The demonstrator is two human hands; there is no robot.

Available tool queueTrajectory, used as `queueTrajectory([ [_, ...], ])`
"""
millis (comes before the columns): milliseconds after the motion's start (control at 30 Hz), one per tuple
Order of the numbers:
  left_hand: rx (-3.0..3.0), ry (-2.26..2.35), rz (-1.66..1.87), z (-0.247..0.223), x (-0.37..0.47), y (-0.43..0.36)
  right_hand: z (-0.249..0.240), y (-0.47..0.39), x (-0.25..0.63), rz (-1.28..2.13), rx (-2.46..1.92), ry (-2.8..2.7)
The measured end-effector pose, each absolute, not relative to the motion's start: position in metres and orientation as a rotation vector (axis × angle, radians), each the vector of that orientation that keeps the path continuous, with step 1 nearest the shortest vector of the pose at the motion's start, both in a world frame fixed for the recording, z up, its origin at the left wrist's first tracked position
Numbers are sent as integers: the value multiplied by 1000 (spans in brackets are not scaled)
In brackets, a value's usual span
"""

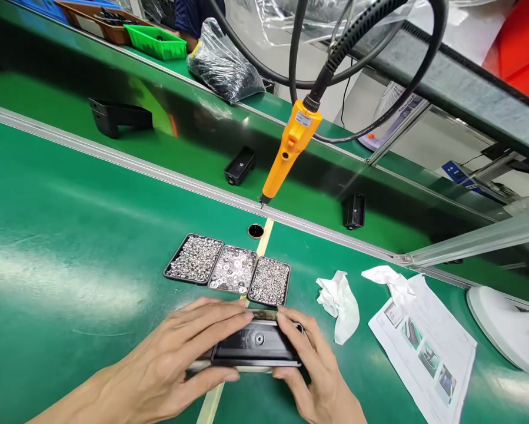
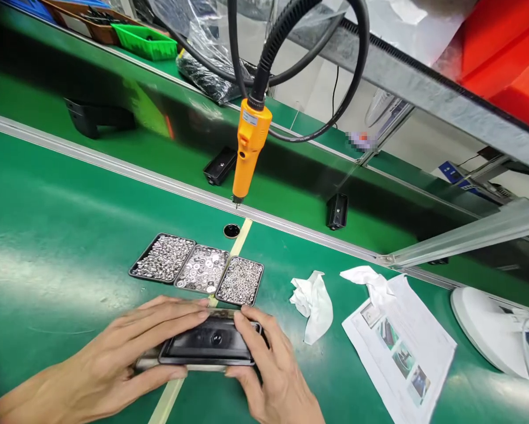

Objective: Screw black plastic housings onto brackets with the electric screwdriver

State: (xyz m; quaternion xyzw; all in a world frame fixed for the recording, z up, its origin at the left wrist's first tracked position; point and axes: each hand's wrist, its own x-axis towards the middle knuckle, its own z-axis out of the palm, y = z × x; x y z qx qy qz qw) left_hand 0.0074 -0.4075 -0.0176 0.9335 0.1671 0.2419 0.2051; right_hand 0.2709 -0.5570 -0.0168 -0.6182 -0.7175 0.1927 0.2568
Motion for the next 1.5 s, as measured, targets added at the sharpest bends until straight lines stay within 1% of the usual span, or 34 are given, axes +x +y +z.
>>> queueTrajectory([
  [200, 2613, 383, 743, -20, 10, -406, -21, -555, 273, 470, -1583, -1988],
  [433, 2513, 323, 824, -26, 14, -407, -34, -544, 271, 326, -1427, -1883],
  [567, 2326, 373, 681, -7, 13, -389, -40, -540, 273, 405, -1342, -1811],
  [667, 2153, 542, 559, 10, 19, -357, -43, -536, 275, 521, -1332, -1563],
  [767, 2410, 638, 526, 11, 33, -323, -44, -532, 275, 548, -1393, -1240],
  [833, 2604, 660, 417, 3, 45, -309, -45, -528, 276, 557, -1416, -1139],
  [900, 2671, 647, 365, -5, 56, -302, -45, -525, 276, 571, -1427, -1099],
  [1167, 2700, 545, 400, -20, 73, -301, -46, -519, 279, 601, -1492, -1045],
  [1500, 2682, 498, 494, -18, 64, -305, -44, -518, 280, 631, -1579, -1038],
])
